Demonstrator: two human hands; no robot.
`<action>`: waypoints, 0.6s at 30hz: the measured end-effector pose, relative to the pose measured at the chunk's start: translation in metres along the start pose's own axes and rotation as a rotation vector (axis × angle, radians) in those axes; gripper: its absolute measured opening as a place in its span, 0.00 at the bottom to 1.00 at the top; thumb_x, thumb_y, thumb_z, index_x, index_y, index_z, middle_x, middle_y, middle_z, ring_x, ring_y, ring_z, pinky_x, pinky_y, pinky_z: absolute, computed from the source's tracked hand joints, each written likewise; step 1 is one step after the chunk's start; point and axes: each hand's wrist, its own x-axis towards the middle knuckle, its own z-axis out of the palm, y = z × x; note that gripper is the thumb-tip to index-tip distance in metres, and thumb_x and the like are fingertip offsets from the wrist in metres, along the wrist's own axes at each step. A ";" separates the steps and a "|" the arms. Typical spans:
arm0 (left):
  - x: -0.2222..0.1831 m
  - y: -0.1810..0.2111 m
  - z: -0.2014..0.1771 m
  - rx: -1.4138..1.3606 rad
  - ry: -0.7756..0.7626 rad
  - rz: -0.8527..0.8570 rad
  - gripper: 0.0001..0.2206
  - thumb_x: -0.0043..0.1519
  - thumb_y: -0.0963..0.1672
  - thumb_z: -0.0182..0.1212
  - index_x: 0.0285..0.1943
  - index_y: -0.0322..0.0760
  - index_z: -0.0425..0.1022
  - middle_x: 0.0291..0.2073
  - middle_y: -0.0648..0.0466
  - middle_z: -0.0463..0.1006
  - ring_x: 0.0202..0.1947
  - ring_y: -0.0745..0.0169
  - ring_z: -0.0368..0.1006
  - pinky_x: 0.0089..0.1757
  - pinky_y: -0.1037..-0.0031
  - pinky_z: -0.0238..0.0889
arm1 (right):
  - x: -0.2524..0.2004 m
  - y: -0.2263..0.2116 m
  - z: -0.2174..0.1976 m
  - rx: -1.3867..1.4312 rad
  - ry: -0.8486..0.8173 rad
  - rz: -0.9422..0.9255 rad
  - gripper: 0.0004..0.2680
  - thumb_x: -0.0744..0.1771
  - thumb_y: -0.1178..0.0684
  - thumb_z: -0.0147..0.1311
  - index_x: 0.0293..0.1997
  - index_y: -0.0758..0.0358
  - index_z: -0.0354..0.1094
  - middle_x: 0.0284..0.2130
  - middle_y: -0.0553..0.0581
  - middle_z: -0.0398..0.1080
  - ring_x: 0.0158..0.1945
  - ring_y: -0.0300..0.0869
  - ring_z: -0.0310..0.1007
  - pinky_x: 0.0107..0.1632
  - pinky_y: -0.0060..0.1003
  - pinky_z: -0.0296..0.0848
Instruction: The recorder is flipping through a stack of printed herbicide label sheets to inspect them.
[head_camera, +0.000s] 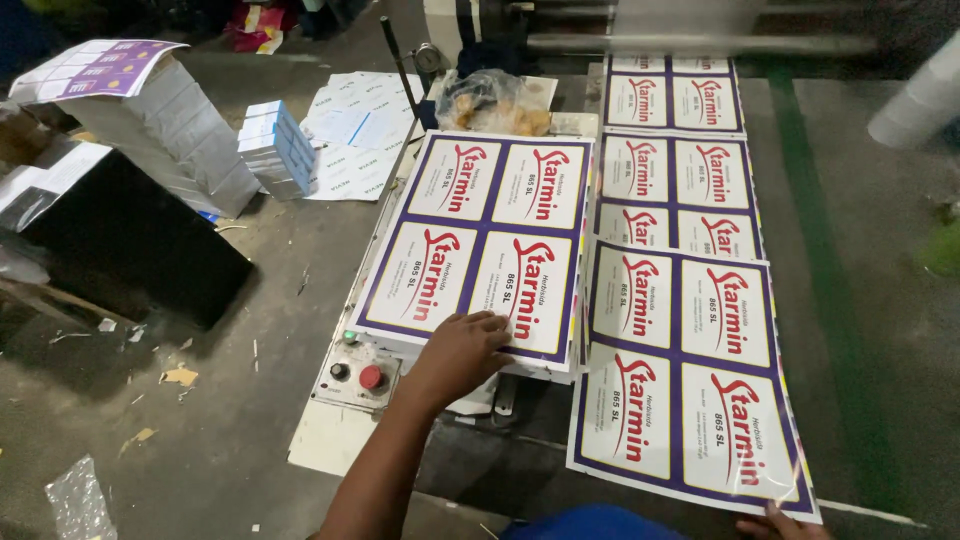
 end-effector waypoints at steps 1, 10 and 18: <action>0.001 -0.002 -0.001 -0.035 0.014 0.009 0.11 0.57 0.45 0.66 0.44 0.35 0.80 0.49 0.50 0.81 0.54 0.50 0.75 0.52 0.59 0.66 | 0.003 -0.011 0.001 -0.010 0.026 0.017 0.26 0.71 0.58 0.45 0.81 0.47 0.42 0.57 0.67 0.71 0.45 0.64 0.79 0.39 0.60 0.79; -0.010 0.033 -0.050 -0.087 0.391 0.061 0.03 0.61 0.41 0.66 0.39 0.34 0.79 0.37 0.49 0.83 0.39 0.49 0.79 0.41 0.60 0.70 | -0.126 -0.119 0.070 0.071 0.302 0.111 0.12 0.72 0.55 0.46 0.62 0.69 0.64 0.45 0.70 0.75 0.42 0.54 0.78 0.36 0.44 0.71; -0.021 0.046 -0.009 -0.100 0.482 -0.108 0.04 0.60 0.40 0.69 0.39 0.34 0.80 0.36 0.49 0.83 0.36 0.49 0.79 0.39 0.62 0.71 | -0.127 -0.122 0.073 0.141 0.254 0.063 0.11 0.71 0.55 0.49 0.59 0.67 0.67 0.44 0.63 0.76 0.39 0.50 0.78 0.35 0.41 0.70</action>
